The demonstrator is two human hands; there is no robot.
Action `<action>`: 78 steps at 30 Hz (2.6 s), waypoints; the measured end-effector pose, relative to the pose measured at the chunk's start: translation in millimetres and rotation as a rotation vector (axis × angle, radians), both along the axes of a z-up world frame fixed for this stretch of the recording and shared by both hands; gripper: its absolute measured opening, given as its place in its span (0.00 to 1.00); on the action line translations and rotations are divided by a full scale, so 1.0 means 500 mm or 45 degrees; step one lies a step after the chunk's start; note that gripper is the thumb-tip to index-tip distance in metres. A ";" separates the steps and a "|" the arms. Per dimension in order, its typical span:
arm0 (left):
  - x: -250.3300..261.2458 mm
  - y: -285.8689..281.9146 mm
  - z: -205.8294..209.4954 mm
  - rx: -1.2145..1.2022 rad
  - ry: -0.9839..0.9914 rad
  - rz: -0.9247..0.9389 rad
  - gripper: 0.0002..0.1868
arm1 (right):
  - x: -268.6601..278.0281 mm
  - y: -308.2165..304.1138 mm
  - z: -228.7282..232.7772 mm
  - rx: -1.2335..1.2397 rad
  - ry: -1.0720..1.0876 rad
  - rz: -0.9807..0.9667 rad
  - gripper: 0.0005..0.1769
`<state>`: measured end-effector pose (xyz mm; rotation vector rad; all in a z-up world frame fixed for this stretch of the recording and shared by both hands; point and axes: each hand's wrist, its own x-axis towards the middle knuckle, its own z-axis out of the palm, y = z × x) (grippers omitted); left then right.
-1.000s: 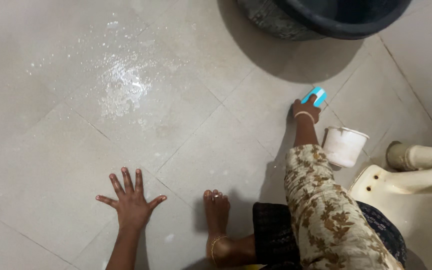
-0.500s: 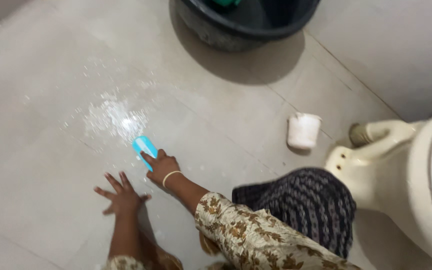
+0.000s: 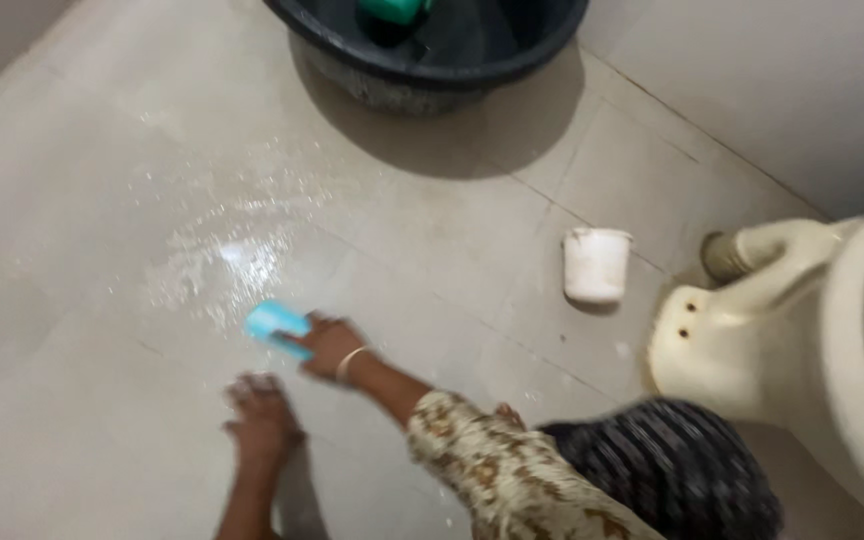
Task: The person scrubs the tiled bathroom floor with a blue brush and then cleans a white plastic mug by scrubbing its interior and exterior surfaces with the same brush and water.
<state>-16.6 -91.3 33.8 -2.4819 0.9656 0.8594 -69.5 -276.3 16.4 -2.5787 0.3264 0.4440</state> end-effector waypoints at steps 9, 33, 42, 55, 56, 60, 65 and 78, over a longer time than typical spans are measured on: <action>-0.006 -0.255 0.067 0.095 0.448 -0.411 0.86 | -0.399 -0.894 -0.192 -0.920 0.569 -0.867 0.20; 0.004 -0.249 0.045 0.134 0.529 -0.503 0.82 | -0.465 -0.914 -0.151 -0.419 0.231 -1.751 0.42; -0.009 -0.213 -0.008 0.006 0.511 -0.479 0.81 | 0.223 -0.373 -0.200 -0.110 0.070 -0.698 0.41; -0.005 -0.220 0.047 -0.115 0.410 -0.504 0.81 | -0.206 -0.609 -0.148 -0.190 0.067 -1.405 0.36; -0.007 -0.220 0.060 -0.077 0.417 -0.489 0.81 | -0.296 -0.642 -0.126 -0.172 0.075 -1.587 0.35; -0.009 -0.236 0.065 0.007 0.420 -0.475 0.82 | -0.376 -0.626 -0.132 -0.313 0.235 -1.715 0.48; -0.016 -0.231 0.034 0.029 0.390 -0.465 0.83 | -0.028 -0.329 -0.130 -0.054 0.155 -1.040 0.47; -0.017 -0.234 0.033 0.049 0.350 -0.469 0.85 | -0.493 -0.594 -0.114 -0.131 0.218 -1.693 0.53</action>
